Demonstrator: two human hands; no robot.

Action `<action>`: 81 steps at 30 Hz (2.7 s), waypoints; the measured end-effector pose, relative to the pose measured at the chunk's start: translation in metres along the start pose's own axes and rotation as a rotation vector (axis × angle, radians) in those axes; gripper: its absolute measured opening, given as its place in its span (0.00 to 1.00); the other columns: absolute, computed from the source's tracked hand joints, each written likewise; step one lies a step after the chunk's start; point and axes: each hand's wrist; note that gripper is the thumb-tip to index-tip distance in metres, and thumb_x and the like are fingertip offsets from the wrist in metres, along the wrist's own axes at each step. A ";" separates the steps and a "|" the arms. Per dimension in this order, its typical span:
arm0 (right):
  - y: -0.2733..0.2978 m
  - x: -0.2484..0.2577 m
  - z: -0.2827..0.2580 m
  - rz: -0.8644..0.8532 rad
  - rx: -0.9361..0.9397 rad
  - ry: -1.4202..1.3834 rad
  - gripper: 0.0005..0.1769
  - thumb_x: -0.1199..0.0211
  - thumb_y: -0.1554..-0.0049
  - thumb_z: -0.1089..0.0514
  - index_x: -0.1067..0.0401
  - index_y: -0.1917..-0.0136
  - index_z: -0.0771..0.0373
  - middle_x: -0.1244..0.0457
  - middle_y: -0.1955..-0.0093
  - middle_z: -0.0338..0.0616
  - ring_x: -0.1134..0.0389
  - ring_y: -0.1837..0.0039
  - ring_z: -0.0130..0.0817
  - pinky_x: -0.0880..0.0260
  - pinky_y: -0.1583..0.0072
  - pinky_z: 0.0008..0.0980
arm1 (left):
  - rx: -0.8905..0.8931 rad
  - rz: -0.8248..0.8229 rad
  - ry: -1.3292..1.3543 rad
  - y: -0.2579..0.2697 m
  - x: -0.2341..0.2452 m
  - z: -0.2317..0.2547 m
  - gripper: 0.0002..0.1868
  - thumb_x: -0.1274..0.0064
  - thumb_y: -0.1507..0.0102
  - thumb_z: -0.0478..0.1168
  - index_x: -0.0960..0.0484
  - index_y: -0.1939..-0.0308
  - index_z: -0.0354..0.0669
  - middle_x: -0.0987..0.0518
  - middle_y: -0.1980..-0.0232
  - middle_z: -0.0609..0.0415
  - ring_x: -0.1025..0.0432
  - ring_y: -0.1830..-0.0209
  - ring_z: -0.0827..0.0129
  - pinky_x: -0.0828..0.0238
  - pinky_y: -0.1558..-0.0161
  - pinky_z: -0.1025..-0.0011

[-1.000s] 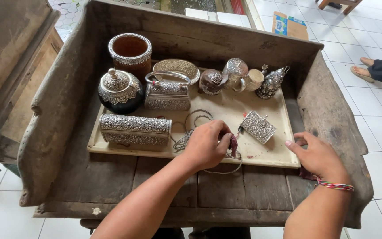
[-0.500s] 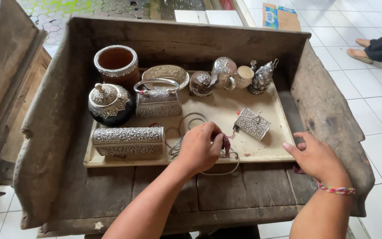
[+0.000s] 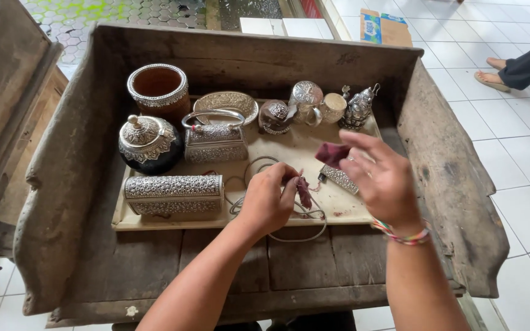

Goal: Polishing various silver containers, boxes, and jewelry using a small cloth in a workshop setting.

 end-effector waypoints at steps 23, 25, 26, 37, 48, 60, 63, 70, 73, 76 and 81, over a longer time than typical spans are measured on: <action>0.022 -0.055 0.055 -0.117 -0.288 -0.332 0.08 0.44 0.39 0.67 0.24 0.51 0.72 0.40 0.70 0.43 0.44 0.68 0.22 0.39 0.64 0.23 | 0.011 0.160 0.364 -0.005 0.012 0.007 0.06 0.42 0.39 0.32 0.13 0.60 0.45 0.15 0.73 0.53 0.18 0.68 0.68 0.22 0.57 0.68; 0.021 -0.057 0.047 -0.111 -0.221 -0.199 0.05 0.38 0.39 0.67 0.21 0.53 0.69 0.36 0.70 0.44 0.40 0.66 0.23 0.32 0.61 0.25 | -0.011 0.182 0.356 -0.003 0.012 0.008 0.09 0.42 0.39 0.30 0.13 0.57 0.44 0.15 0.72 0.53 0.18 0.67 0.67 0.22 0.56 0.67; 0.022 -0.059 0.049 -0.090 -0.206 -0.189 0.05 0.38 0.38 0.65 0.22 0.54 0.67 0.38 0.72 0.40 0.42 0.67 0.22 0.35 0.62 0.23 | -0.019 0.189 0.365 -0.003 0.011 0.009 0.13 0.41 0.40 0.29 0.15 0.53 0.43 0.15 0.70 0.51 0.18 0.66 0.64 0.22 0.55 0.64; 0.023 -0.050 0.050 -0.042 -0.007 -0.308 0.07 0.37 0.42 0.73 0.21 0.50 0.74 0.32 0.56 0.54 0.33 0.55 0.29 0.28 0.53 0.29 | 0.041 0.204 0.574 -0.002 0.013 0.019 0.14 0.47 0.41 0.23 0.14 0.54 0.36 0.14 0.66 0.46 0.19 0.63 0.66 0.20 0.55 0.63; 0.022 -0.055 0.052 -0.090 -0.043 -0.310 0.01 0.33 0.44 0.72 0.23 0.56 0.72 0.34 0.61 0.47 0.35 0.57 0.26 0.27 0.53 0.29 | -0.045 0.210 0.359 0.000 0.006 0.010 0.08 0.37 0.44 0.27 0.16 0.64 0.41 0.16 0.73 0.53 0.20 0.72 0.68 0.23 0.63 0.68; 0.022 -0.059 0.048 -0.043 0.022 -0.193 0.03 0.36 0.40 0.69 0.23 0.57 0.69 0.35 0.63 0.45 0.36 0.58 0.25 0.28 0.53 0.28 | -0.058 0.135 0.292 -0.003 0.016 0.019 0.10 0.38 0.42 0.30 0.17 0.58 0.46 0.15 0.72 0.55 0.17 0.68 0.65 0.23 0.59 0.69; 0.022 -0.058 0.046 -0.043 0.081 -0.128 0.03 0.34 0.42 0.70 0.25 0.59 0.71 0.36 0.63 0.50 0.34 0.58 0.29 0.27 0.53 0.31 | -0.073 0.115 0.223 -0.003 0.011 0.012 0.08 0.40 0.41 0.29 0.18 0.60 0.44 0.16 0.73 0.54 0.17 0.69 0.62 0.23 0.60 0.66; 0.029 -0.066 0.040 -0.083 0.096 -0.019 0.03 0.32 0.44 0.67 0.23 0.60 0.65 0.35 0.65 0.46 0.34 0.62 0.26 0.31 0.60 0.27 | -0.045 0.103 0.180 -0.003 0.009 0.004 0.05 0.45 0.36 0.32 0.23 0.58 0.44 0.19 0.76 0.50 0.22 0.74 0.56 0.26 0.64 0.63; 0.025 -0.065 0.042 -0.047 0.093 -0.058 0.04 0.33 0.42 0.67 0.23 0.60 0.68 0.35 0.65 0.49 0.34 0.63 0.28 0.29 0.60 0.28 | -0.035 0.120 0.211 -0.002 0.011 0.006 0.10 0.43 0.37 0.33 0.23 0.53 0.47 0.18 0.75 0.54 0.22 0.74 0.62 0.25 0.62 0.67; 0.023 -0.060 0.045 -0.029 0.062 -0.055 0.02 0.34 0.42 0.67 0.22 0.58 0.67 0.35 0.65 0.47 0.35 0.62 0.27 0.31 0.60 0.27 | -0.025 0.086 0.262 -0.001 0.010 0.008 0.12 0.43 0.38 0.30 0.23 0.53 0.47 0.17 0.74 0.56 0.21 0.73 0.65 0.24 0.61 0.68; 0.020 -0.055 0.041 -0.016 0.099 0.019 0.02 0.34 0.41 0.66 0.23 0.58 0.65 0.35 0.64 0.43 0.41 0.66 0.23 0.38 0.65 0.24 | -0.038 0.051 0.300 -0.005 0.010 0.004 0.11 0.39 0.44 0.28 0.14 0.61 0.47 0.15 0.72 0.57 0.19 0.68 0.68 0.23 0.60 0.71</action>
Point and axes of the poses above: each hand's wrist, its own y-axis away from the middle knuckle, its own x-axis out of the back of the hand, z = x × y
